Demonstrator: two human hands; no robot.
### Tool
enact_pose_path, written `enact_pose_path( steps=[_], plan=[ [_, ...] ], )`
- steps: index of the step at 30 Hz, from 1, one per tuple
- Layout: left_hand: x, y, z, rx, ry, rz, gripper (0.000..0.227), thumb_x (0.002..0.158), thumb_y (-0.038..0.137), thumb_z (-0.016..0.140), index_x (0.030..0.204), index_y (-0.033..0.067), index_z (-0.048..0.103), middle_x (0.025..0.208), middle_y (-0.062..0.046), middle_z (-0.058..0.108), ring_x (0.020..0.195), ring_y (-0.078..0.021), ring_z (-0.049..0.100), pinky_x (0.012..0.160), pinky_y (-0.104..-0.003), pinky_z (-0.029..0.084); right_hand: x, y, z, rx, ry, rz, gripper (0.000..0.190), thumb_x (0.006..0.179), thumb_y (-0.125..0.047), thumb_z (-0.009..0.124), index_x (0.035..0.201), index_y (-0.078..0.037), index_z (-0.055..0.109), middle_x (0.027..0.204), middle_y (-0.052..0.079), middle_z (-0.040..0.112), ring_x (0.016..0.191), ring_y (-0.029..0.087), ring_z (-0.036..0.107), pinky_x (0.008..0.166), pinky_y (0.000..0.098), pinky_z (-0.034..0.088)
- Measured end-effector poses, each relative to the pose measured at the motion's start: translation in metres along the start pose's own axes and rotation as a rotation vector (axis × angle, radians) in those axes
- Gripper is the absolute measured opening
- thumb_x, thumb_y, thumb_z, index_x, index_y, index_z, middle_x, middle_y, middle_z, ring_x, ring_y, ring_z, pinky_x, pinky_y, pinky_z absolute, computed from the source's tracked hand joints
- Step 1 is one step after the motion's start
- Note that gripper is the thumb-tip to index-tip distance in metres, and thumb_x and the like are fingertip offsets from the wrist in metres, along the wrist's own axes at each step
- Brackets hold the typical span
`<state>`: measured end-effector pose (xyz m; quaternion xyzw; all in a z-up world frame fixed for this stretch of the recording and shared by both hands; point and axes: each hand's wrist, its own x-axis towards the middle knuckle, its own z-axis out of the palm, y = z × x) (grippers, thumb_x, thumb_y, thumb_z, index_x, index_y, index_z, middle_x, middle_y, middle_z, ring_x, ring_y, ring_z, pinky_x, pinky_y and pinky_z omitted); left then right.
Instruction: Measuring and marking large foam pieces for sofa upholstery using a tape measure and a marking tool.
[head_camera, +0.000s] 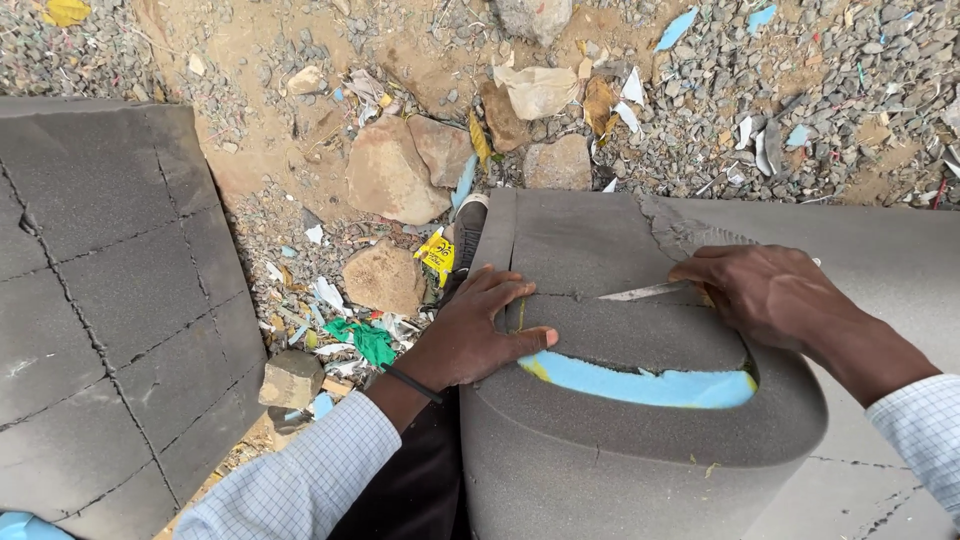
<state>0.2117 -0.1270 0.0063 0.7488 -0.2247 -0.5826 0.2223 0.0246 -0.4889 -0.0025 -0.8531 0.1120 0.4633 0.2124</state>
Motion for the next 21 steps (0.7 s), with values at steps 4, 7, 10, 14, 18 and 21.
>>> enact_pose_path(
  steps=[4, 7, 10, 14, 18, 21],
  plan=[
    [0.006, -0.008, 0.006, -0.006, 0.054, 0.074, 0.092, 0.094, 0.075, 0.087, 0.167, 0.0186, 0.075, 0.179, 0.001, 0.064, 0.188, -0.0332, 0.033, 0.143, -0.055, 0.038, 0.01, -0.006, -0.005, -0.031, 0.059, -0.077, 0.046, 0.124, -0.02, 0.054, 0.158, -0.041, 0.077, 0.166, -0.011, 0.081, 0.119, 0.025, 0.092, 0.065, 0.0398, 0.072],
    [0.004, -0.005, 0.006, 0.001, 0.035, 0.039, 0.093, 0.094, 0.076, 0.086, 0.168, 0.0205, 0.074, 0.181, 0.003, 0.062, 0.19, -0.0323, 0.031, 0.142, -0.055, 0.039, 0.021, -0.017, 0.0, -0.01, 0.053, -0.133, 0.049, 0.126, -0.02, 0.048, 0.16, -0.04, 0.076, 0.169, -0.006, 0.079, 0.129, 0.024, 0.091, 0.071, 0.0392, 0.073],
    [0.004, -0.011, 0.008, -0.01, 0.063, 0.057, 0.09, 0.094, 0.073, 0.089, 0.167, 0.0232, 0.076, 0.179, 0.003, 0.064, 0.189, -0.031, 0.035, 0.141, -0.054, 0.042, 0.013, -0.022, -0.014, 0.028, 0.062, -0.179, 0.049, 0.127, -0.021, 0.045, 0.16, -0.037, 0.077, 0.158, -0.005, 0.085, 0.137, 0.031, 0.085, 0.099, 0.0534, 0.075],
    [0.003, -0.018, 0.007, -0.001, 0.053, 0.157, 0.081, 0.101, 0.069, 0.086, 0.167, 0.0229, 0.074, 0.18, -0.001, 0.064, 0.188, -0.0391, 0.035, 0.137, -0.061, 0.044, 0.004, 0.014, -0.009, -0.067, 0.028, -0.117, 0.06, 0.125, -0.014, 0.04, 0.17, -0.042, 0.069, 0.186, -0.003, 0.064, 0.162, 0.034, 0.073, 0.122, 0.0603, 0.071],
    [0.004, -0.017, 0.006, -0.01, 0.058, 0.118, 0.083, 0.099, 0.069, 0.089, 0.165, 0.0209, 0.076, 0.181, 0.0, 0.067, 0.19, -0.0371, 0.034, 0.14, -0.059, 0.043, 0.002, 0.031, -0.004, -0.14, 0.041, -0.079, 0.043, 0.125, -0.036, 0.055, 0.164, -0.043, 0.072, 0.173, -0.013, 0.075, 0.151, 0.023, 0.08, 0.103, 0.0465, 0.079],
    [-0.006, 0.007, -0.007, -0.006, -0.015, 0.045, 0.09, 0.102, 0.072, 0.087, 0.171, 0.0161, 0.071, 0.184, -0.011, 0.059, 0.188, -0.0483, 0.029, 0.144, -0.068, 0.034, 0.004, -0.008, -0.004, -0.144, 0.021, -0.086, 0.04, 0.128, -0.033, 0.054, 0.16, -0.047, 0.074, 0.149, -0.014, 0.086, 0.128, 0.017, 0.085, 0.092, 0.0359, 0.072]
  ],
)
